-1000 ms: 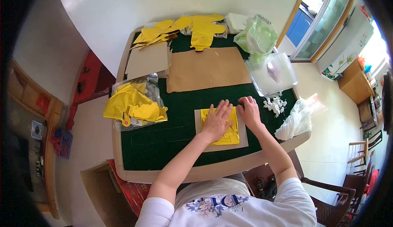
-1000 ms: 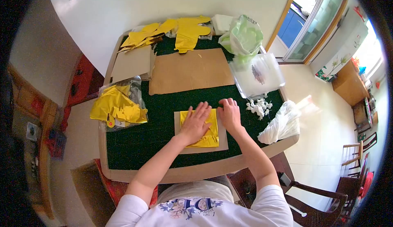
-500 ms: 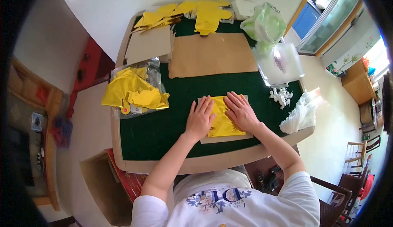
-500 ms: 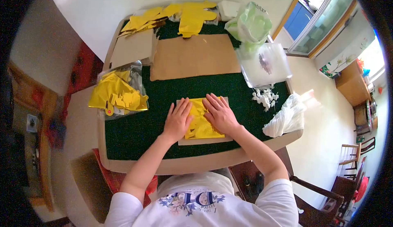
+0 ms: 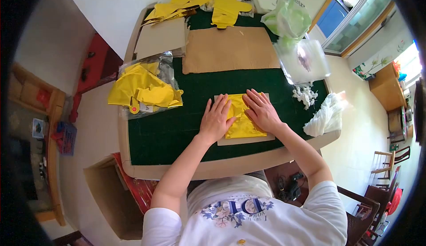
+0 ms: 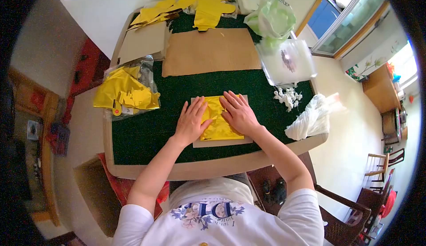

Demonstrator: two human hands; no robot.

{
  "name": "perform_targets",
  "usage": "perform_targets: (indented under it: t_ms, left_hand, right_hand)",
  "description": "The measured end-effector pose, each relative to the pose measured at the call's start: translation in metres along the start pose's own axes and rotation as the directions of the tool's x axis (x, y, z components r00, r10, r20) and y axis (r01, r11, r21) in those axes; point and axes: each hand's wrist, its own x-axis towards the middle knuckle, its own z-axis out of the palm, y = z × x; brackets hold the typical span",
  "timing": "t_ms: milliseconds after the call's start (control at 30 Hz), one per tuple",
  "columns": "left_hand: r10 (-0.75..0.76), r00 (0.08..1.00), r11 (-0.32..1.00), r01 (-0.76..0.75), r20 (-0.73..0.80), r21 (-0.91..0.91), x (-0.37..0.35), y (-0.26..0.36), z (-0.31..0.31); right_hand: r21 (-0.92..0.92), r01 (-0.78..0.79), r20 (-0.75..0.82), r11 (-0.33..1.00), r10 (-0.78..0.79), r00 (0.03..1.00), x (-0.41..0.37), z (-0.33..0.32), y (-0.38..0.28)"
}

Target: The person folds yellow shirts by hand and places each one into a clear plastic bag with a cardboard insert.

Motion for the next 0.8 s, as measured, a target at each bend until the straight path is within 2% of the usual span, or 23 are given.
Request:
perform_targets:
  t_ms: [333, 433, 533, 633, 767, 800]
  left_hand:
    - [0.07, 0.996, 0.994, -0.074, -0.056, -0.078, -0.013, 0.005, 0.0]
    - [-0.096, 0.981, 0.977, 0.061, -0.169, -0.203, -0.01, 0.0, 0.0]
    - [-0.099, 0.992, 0.995, 0.099, -0.082, 0.001, -0.013, -0.016, -0.003]
    - [-0.073, 0.992, 0.996, 0.077, -0.107, 0.037, -0.016, -0.014, -0.003]
    - [-0.048, 0.993, 0.994, 0.059, -0.111, 0.09, -0.013, -0.016, -0.003]
    - [-0.034, 0.993, 0.993, 0.046, -0.112, 0.105, -0.014, -0.018, -0.004]
  right_hand:
    - [0.055, -0.008, -0.038, 0.998, 0.01, 0.999, 0.0, -0.001, 0.002]
    - [0.037, 0.0, -0.013, 0.999, 0.001, 1.0, 0.001, -0.001, 0.002]
    - [-0.204, -0.014, 0.025, 0.979, 0.019, 1.0, 0.003, -0.009, -0.01]
    - [-0.184, 0.039, 0.123, 0.982, -0.017, 0.992, 0.009, -0.018, -0.037]
    - [-0.049, 0.044, 0.193, 0.998, -0.033, 0.981, 0.003, 0.009, -0.046]
    - [-0.058, 0.064, 0.152, 0.996, -0.054, 0.987, 0.003, 0.012, -0.045]
